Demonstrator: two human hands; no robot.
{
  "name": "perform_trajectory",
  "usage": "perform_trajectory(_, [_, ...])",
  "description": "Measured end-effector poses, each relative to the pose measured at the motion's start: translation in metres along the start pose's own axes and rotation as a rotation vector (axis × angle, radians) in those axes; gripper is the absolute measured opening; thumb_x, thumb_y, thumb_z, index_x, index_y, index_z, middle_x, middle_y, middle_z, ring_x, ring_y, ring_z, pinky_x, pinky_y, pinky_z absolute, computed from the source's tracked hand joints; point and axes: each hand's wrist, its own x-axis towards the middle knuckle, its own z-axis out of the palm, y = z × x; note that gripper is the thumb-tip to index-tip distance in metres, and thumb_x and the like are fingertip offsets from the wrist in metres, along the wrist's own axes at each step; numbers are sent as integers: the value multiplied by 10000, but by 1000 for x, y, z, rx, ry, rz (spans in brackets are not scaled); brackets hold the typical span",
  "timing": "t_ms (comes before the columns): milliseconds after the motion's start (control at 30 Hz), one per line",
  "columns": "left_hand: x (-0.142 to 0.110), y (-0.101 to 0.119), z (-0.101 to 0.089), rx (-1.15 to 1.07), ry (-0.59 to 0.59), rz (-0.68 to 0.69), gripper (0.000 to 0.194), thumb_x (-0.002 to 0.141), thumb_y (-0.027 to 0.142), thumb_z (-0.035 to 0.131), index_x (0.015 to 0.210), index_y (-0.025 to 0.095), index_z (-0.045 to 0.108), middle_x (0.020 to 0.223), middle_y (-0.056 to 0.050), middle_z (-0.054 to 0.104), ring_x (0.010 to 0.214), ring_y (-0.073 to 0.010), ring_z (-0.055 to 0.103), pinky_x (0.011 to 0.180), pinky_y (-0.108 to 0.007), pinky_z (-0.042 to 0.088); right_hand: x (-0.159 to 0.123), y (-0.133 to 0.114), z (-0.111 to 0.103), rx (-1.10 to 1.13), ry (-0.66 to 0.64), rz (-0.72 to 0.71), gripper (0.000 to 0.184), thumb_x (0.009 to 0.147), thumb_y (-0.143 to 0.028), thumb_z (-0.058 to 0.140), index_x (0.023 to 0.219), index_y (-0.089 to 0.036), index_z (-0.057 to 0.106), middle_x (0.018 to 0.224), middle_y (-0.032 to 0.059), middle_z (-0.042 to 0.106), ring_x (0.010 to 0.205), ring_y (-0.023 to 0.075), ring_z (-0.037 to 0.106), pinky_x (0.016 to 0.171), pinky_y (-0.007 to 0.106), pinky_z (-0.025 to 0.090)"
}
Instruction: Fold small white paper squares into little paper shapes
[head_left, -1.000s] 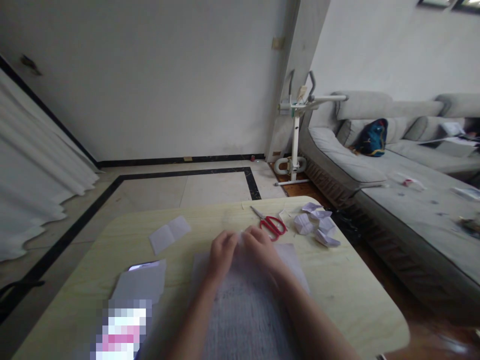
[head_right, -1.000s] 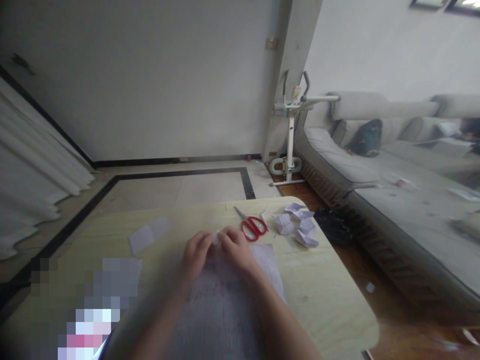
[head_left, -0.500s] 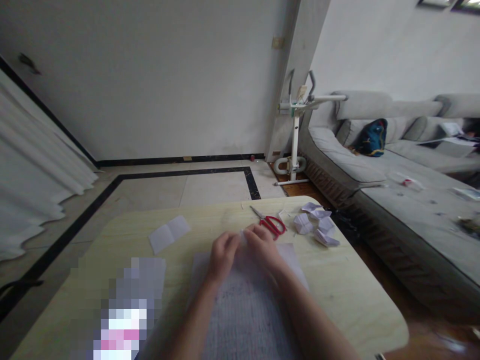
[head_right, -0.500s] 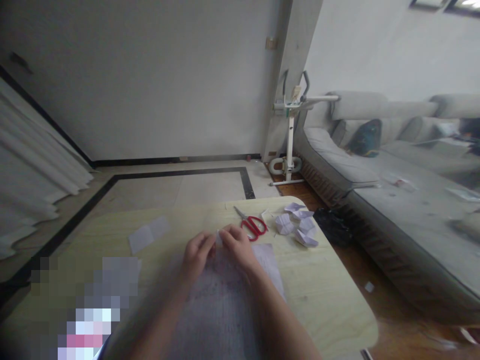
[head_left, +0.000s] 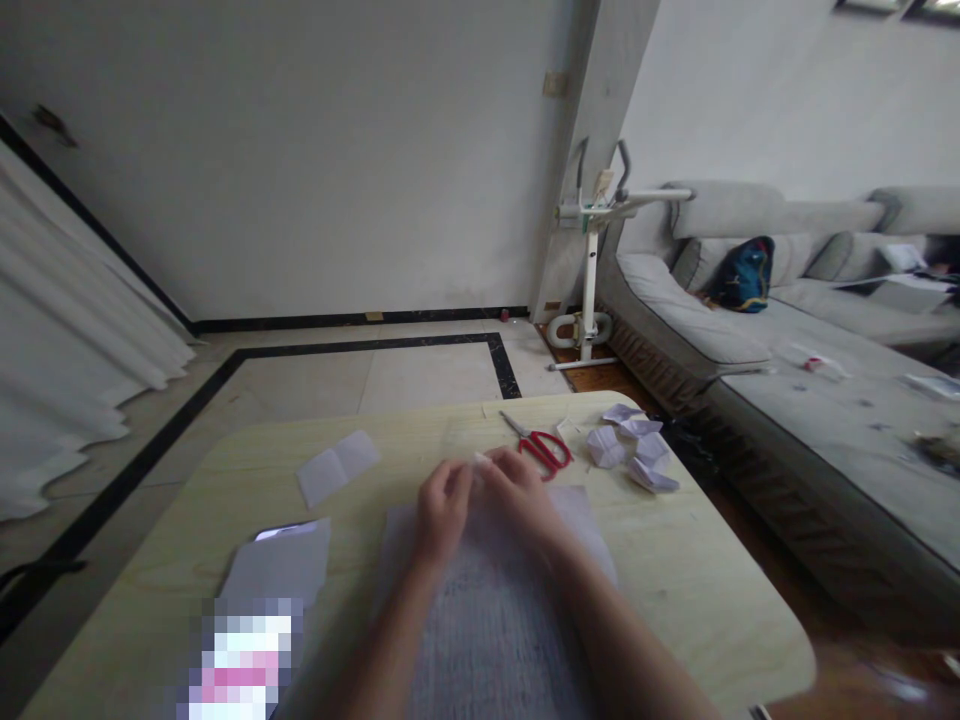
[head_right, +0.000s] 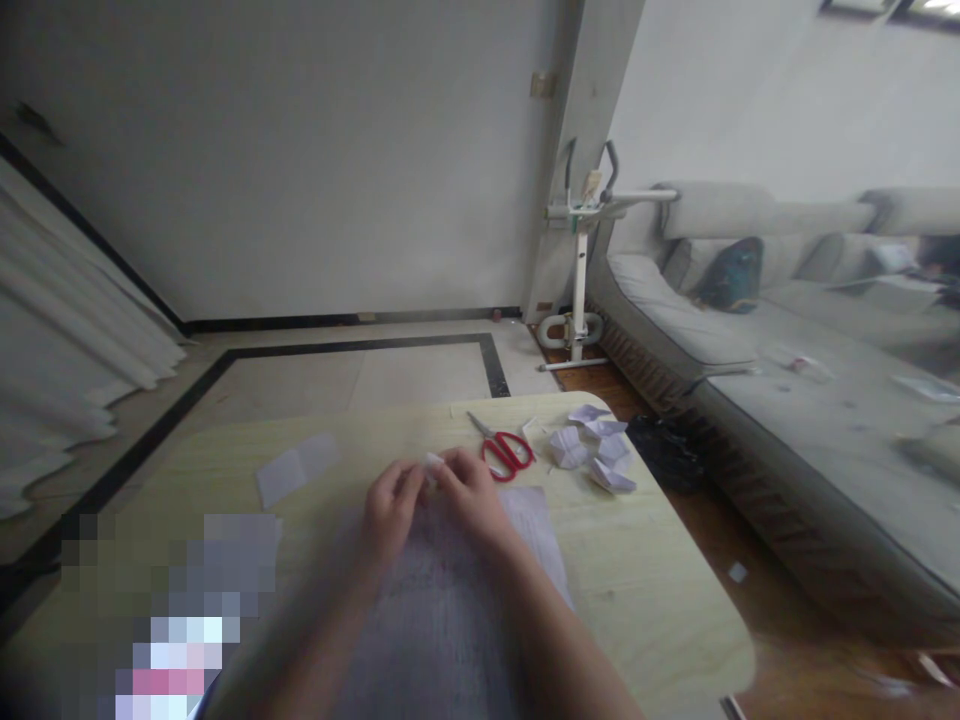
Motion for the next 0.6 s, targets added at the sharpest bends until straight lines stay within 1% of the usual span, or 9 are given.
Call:
perform_trajectory(67, [3, 0, -1, -11, 25, -31, 260, 842, 391, 534, 748, 158, 603, 665, -11, 613, 633, -150, 567, 571, -216, 431, -1, -3, 1, -50, -9, 2, 197, 825, -324, 563, 699, -174, 539, 662, -9, 535, 638, 138, 504, 581, 238, 395])
perform_trajectory(200, [6, 4, 0, -38, -13, -67, 275, 825, 411, 551, 797, 150, 635, 726, -37, 661, 692, -173, 613, 610, -231, 462, -1, -2, 0, -94, -39, -30, 207, 846, -310, 524, 688, -177, 516, 660, -9, 520, 643, 140, 496, 582, 243, 386])
perform_trajectory(300, [5, 6, 0, -29, -32, -63, 281, 816, 416, 565, 780, 149, 647, 710, -33, 662, 672, -167, 611, 606, -229, 460, -1, 1, -1, -129, -65, -32, 212, 867, -325, 495, 713, -181, 506, 690, -3, 520, 669, 148, 501, 596, 250, 389])
perform_trajectory(400, [4, 4, -3, -7, -21, -33, 278, 814, 408, 573, 726, 153, 643, 665, -17, 646, 637, -153, 590, 591, -221, 447, -1, 2, -1, -120, -90, -21, 221, 880, -337, 479, 716, -189, 491, 693, -10, 508, 667, 144, 492, 595, 247, 389])
perform_trajectory(500, [5, 1, -4, -10, -24, -9, 287, 814, 406, 578, 686, 155, 631, 623, -2, 622, 600, -138, 566, 565, -210, 432, -1, 2, 0, -93, -83, -10, 231, 873, -341, 498, 698, -190, 490, 672, -18, 502, 641, 138, 485, 589, 245, 390])
perform_trajectory(600, [6, 0, -5, -39, -29, -30, 304, 815, 421, 572, 675, 156, 622, 598, 6, 607, 563, -130, 549, 530, -203, 420, 0, 4, 1, -56, -35, -10, 218, 853, -336, 536, 700, -181, 526, 669, -9, 532, 648, 142, 505, 593, 248, 400])
